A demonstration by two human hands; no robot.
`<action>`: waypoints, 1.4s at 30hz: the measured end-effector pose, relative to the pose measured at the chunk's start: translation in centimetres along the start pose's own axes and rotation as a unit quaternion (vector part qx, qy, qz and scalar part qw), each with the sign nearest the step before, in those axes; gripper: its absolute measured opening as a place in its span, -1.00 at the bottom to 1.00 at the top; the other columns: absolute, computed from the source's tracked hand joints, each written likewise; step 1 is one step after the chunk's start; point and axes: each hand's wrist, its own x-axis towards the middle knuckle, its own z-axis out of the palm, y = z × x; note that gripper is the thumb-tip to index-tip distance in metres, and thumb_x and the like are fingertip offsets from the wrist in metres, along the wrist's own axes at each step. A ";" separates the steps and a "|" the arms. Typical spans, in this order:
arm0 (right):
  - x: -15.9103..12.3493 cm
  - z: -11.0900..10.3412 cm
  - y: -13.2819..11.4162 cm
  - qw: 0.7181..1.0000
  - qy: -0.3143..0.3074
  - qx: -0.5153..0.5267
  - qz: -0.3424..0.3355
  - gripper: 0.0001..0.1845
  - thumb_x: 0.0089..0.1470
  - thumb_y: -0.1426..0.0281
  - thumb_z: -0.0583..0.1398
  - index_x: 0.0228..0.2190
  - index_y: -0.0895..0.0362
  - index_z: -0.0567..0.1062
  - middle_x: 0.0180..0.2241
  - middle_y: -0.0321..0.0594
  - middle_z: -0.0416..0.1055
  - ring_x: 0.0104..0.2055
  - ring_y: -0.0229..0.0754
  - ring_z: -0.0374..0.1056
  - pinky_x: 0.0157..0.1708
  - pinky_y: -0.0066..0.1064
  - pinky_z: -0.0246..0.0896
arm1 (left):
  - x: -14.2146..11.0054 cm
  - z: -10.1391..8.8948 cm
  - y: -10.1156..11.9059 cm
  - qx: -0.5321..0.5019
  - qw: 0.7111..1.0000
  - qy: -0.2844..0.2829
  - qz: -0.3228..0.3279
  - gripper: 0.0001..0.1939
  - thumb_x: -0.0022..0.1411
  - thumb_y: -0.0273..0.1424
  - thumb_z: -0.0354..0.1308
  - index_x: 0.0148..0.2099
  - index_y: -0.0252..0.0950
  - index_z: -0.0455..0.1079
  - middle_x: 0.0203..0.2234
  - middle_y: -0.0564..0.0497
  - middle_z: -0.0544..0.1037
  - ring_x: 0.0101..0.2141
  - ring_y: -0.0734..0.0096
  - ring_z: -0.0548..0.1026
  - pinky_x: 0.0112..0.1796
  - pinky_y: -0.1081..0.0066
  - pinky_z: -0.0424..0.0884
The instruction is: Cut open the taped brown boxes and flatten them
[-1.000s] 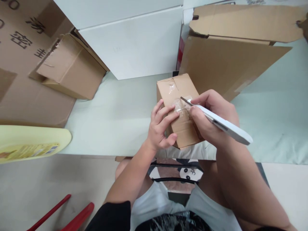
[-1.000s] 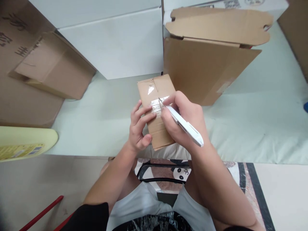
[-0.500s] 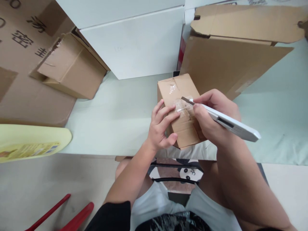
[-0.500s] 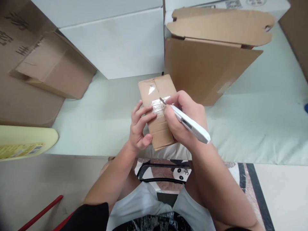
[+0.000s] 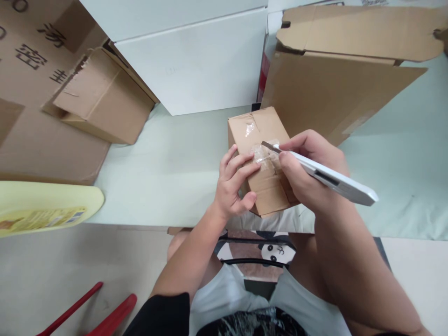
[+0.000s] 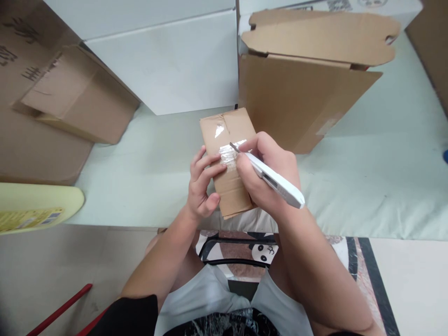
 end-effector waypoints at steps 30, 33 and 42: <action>-0.5 0.6 -1.4 0.996 -0.063 -0.016 -0.058 -0.93 0.08 0.29 0.20 -0.39 -0.01 0.39 -0.60 -0.39 0.40 -0.60 -0.24 0.25 -0.55 -0.40 0.11 | -0.4 0.1 -0.5 -0.020 0.999 0.013 -0.039 -0.53 0.53 -0.03 -0.12 0.20 -0.16 0.42 0.13 -0.13 0.57 0.17 0.08 0.55 0.37 -0.14 0.31; -0.6 0.7 -1.4 0.995 -0.066 -0.020 -0.067 -0.92 0.08 0.28 0.20 -0.39 -0.01 0.39 -0.59 -0.37 0.43 -0.60 -0.23 0.29 -0.53 -0.40 0.15 | -0.5 0.2 -0.6 -0.016 0.999 0.013 -0.041 -0.52 0.53 -0.03 -0.13 0.19 -0.16 0.42 0.12 -0.12 0.57 0.16 0.08 0.55 0.37 -0.15 0.32; -0.5 0.5 -1.4 0.994 -0.077 -0.032 -0.074 -0.93 0.08 0.28 0.20 -0.38 -0.02 0.40 -0.62 -0.39 0.40 -0.62 -0.23 0.27 -0.55 -0.40 0.15 | -0.4 0.1 -0.4 0.003 0.999 0.008 -0.038 -0.52 0.54 -0.03 -0.15 0.17 -0.16 0.41 0.11 -0.12 0.59 0.16 0.11 0.57 0.36 -0.12 0.34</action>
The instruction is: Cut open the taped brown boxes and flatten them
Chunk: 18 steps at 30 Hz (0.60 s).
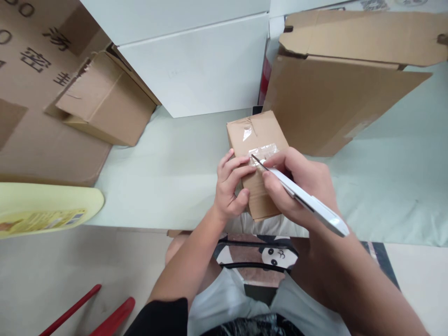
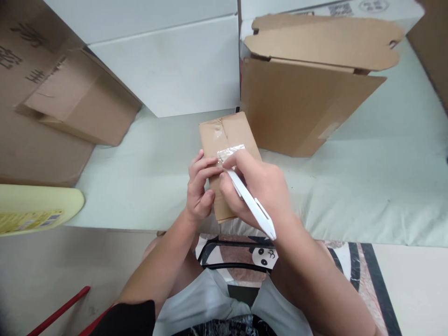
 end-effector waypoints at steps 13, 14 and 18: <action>-0.3 0.3 0.3 1.000 0.020 0.008 -0.020 -0.94 0.10 0.29 0.21 -0.36 -0.01 0.45 -0.61 -0.39 0.41 -0.62 -0.24 0.27 -0.54 -0.41 0.14 | 0.0 0.0 0.0 -0.005 1.000 0.000 0.000 -0.53 0.54 -0.02 -0.15 0.17 -0.16 0.40 0.11 -0.11 0.59 0.16 0.12 0.57 0.35 -0.12 0.35; -0.3 0.3 0.3 0.999 0.022 0.008 -0.023 -0.95 0.10 0.29 0.22 -0.36 -0.01 0.45 -0.60 -0.39 0.42 -0.62 -0.25 0.27 -0.54 -0.41 0.14 | 0.0 0.0 0.0 -0.005 1.000 0.001 0.001 -0.53 0.54 -0.02 -0.15 0.17 -0.16 0.41 0.11 -0.11 0.59 0.16 0.13 0.57 0.35 -0.12 0.36; -0.4 0.3 0.4 0.999 0.019 0.003 -0.035 -0.95 0.11 0.30 0.22 -0.35 -0.01 0.46 -0.61 -0.41 0.40 -0.63 -0.27 0.27 -0.55 -0.43 0.14 | 0.1 0.2 0.1 -0.022 1.000 0.010 0.001 -0.53 0.54 -0.03 -0.12 0.16 -0.19 0.43 0.10 -0.13 0.58 0.17 0.16 0.57 0.39 -0.06 0.32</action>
